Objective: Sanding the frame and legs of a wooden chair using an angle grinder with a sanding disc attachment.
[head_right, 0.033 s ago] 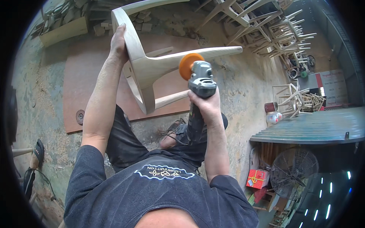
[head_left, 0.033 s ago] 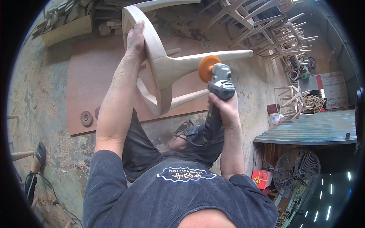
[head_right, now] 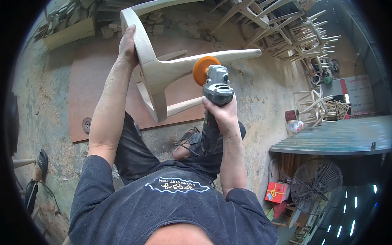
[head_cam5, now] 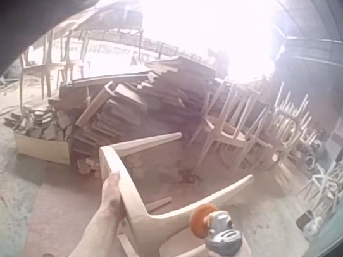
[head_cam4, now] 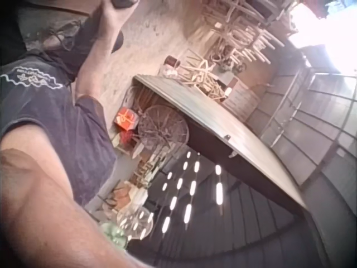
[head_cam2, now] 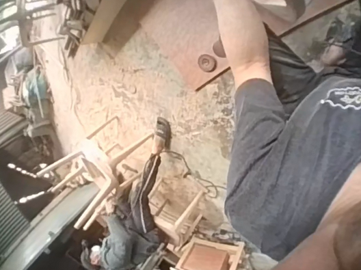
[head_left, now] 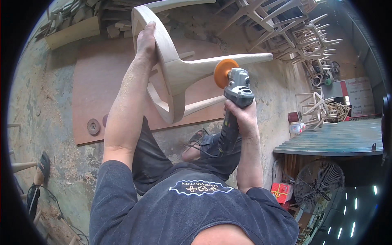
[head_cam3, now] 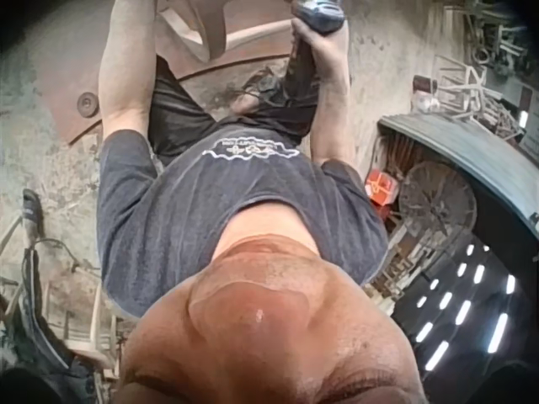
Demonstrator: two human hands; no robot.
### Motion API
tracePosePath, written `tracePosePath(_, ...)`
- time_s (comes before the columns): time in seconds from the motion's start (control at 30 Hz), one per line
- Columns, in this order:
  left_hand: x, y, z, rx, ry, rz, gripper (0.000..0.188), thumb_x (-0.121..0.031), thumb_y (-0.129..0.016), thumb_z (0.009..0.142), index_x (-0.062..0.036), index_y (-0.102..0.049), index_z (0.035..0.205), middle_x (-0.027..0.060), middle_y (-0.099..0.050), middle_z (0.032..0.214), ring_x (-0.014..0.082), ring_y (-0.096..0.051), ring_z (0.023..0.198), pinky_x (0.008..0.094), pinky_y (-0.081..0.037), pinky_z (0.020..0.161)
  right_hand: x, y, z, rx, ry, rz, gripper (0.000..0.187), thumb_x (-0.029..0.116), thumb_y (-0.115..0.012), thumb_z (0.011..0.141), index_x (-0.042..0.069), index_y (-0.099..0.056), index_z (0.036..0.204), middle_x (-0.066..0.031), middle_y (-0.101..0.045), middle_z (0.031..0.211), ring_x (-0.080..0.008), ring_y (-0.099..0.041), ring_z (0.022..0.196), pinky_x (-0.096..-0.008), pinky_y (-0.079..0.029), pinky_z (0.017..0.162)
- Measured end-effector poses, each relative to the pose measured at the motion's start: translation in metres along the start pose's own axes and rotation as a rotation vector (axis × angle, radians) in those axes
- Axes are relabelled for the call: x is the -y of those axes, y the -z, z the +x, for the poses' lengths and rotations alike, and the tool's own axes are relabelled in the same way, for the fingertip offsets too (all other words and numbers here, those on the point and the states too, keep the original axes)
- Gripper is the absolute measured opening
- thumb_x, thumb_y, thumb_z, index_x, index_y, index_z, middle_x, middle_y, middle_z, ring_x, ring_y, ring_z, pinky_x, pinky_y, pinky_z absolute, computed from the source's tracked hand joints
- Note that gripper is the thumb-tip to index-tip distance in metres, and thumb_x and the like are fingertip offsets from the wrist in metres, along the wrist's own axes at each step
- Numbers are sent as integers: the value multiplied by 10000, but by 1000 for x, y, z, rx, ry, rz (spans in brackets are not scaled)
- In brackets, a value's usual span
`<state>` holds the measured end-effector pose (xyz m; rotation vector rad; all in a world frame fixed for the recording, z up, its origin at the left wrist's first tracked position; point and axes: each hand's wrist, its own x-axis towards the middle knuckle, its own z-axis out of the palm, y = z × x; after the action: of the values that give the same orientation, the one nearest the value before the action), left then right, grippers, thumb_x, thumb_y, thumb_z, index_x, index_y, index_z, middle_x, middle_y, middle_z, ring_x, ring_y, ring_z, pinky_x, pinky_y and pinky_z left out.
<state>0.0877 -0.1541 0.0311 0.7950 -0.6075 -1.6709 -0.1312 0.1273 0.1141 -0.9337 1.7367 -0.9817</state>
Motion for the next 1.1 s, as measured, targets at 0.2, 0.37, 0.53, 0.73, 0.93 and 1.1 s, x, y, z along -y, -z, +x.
tracePosePath(0.2, 0, 7, 8, 10, 38, -52, 571, -496, -544, 993, -4, -523, 1282, 140, -626, 1030, 257, -642, 903, 424, -552, 782, -5, -75, -19, 136, 365, -365, 664, 155, -903, 737, 46, -459, 1218, -112, -644, 1161, -214, -657, 1038, -330, -544, 901)
tracePosePath(0.37, -1, 8, 17, 49, 39, -41, 556, -556, -517, 982, -38, -567, 1175, 124, -621, 925, 255, -638, 820, 428, -552, 712, -15, -63, -6, 413, -18, 1029, 610, 167, -884, 772, 36, -455, 1184, -156, -614, 1255, -232, -655, 1077, -340, -565, 875)
tracePosePath(0.53, -7, 10, 21, 67, 78, -70, 592, -461, -535, 1000, 18, -486, 1345, 151, -615, 1101, 270, -636, 979, 434, -543, 837, -13, -11, 6, -147, 227, -31, 579, 117, -884, 762, 47, -479, 1170, -78, -606, 1098, -168, -638, 993, -326, -564, 872)
tracePosePath(0.73, -6, 13, 17, 55, 118, -40, 584, -589, -427, 979, -19, -545, 1036, 122, -595, 827, 272, -617, 717, 432, -535, 646, -3, -63, -11, 134, 273, -260, 605, 114, -874, 749, 43, -502, 1221, -117, -622, 1259, -209, -642, 1086, -349, -553, 921)
tracePosePath(0.93, -6, 5, 9, 56, 87, -48, 548, -568, -441, 981, -32, -530, 1058, 111, -575, 823, 268, -603, 711, 425, -529, 641, 1, -24, -7, -36, 340, -166, 572, 161, -876, 743, 35, -528, 1178, -118, -670, 1074, -217, -678, 1017, -365, -553, 898)
tracePosePath(1.1, -6, 3, 8, 86, 60, -41, 539, -562, -443, 983, -36, -529, 1067, 112, -575, 828, 268, -606, 720, 424, -530, 644, -2, 7, -1, -178, 203, 10, 583, 170, -884, 766, 37, -528, 1208, -84, -649, 1093, -170, -650, 1010, -337, -557, 934)
